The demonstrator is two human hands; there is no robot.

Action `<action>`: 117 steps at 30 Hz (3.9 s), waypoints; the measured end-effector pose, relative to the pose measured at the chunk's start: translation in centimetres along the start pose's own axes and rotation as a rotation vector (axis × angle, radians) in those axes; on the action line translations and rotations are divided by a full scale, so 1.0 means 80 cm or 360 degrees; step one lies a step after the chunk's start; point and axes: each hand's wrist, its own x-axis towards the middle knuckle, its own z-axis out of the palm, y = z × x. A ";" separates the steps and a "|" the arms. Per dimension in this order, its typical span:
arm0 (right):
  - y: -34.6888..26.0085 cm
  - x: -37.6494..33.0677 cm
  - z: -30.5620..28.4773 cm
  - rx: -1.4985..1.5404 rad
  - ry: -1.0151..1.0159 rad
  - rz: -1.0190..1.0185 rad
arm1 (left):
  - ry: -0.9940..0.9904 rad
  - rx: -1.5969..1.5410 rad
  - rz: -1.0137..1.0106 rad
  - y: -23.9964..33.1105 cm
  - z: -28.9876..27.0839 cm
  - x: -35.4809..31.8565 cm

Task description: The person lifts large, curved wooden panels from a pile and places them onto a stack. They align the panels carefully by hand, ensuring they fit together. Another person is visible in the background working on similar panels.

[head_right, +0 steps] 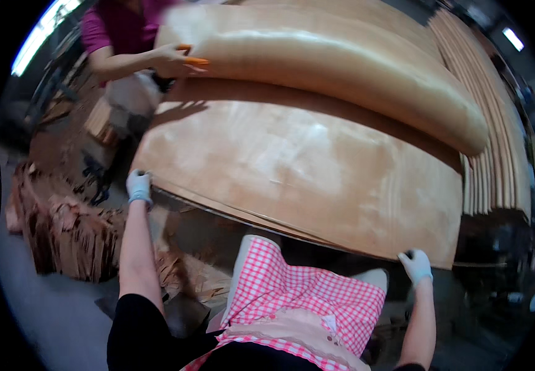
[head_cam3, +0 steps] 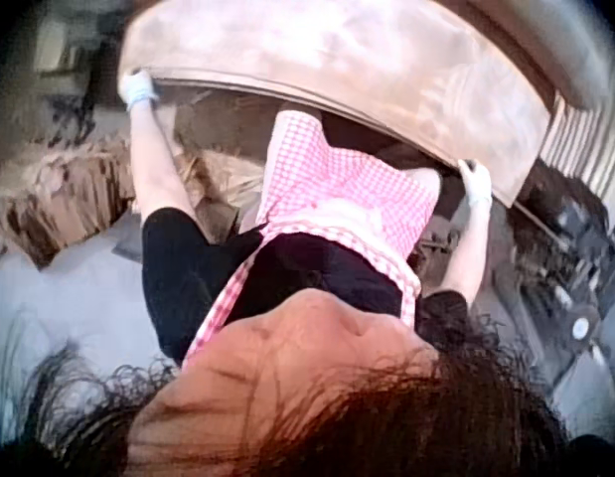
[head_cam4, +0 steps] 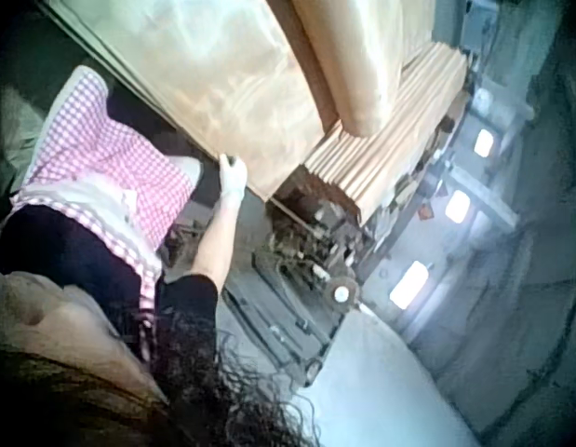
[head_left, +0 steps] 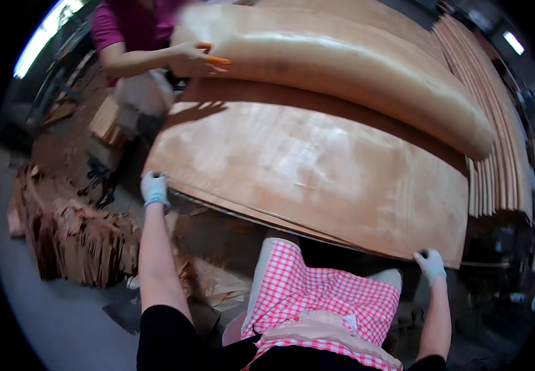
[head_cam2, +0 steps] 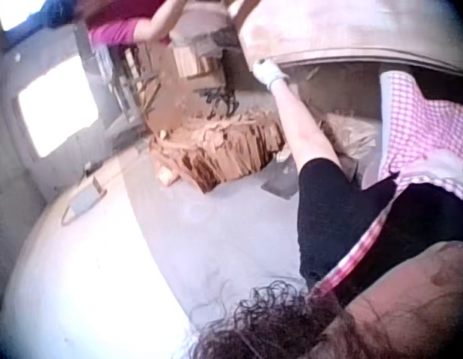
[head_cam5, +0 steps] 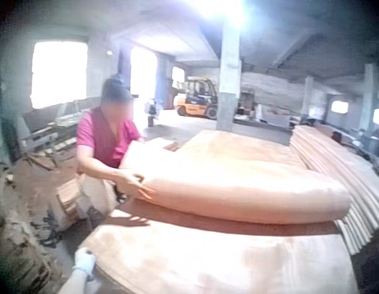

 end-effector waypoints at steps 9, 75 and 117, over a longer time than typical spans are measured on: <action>-0.012 0.037 0.023 0.0004 -0.0225 0.0179 | 0.0325 0.0129 0.0290 0.143 0.021 -0.124; -0.019 0.024 0.012 0.0021 -0.0160 0.0177 | -0.0127 -0.0492 -0.0144 -0.012 -0.017 0.003; 0.083 -0.067 0.031 0.1548 0.0735 0.0064 | -0.1265 -0.0737 0.1869 0.409 0.139 -0.635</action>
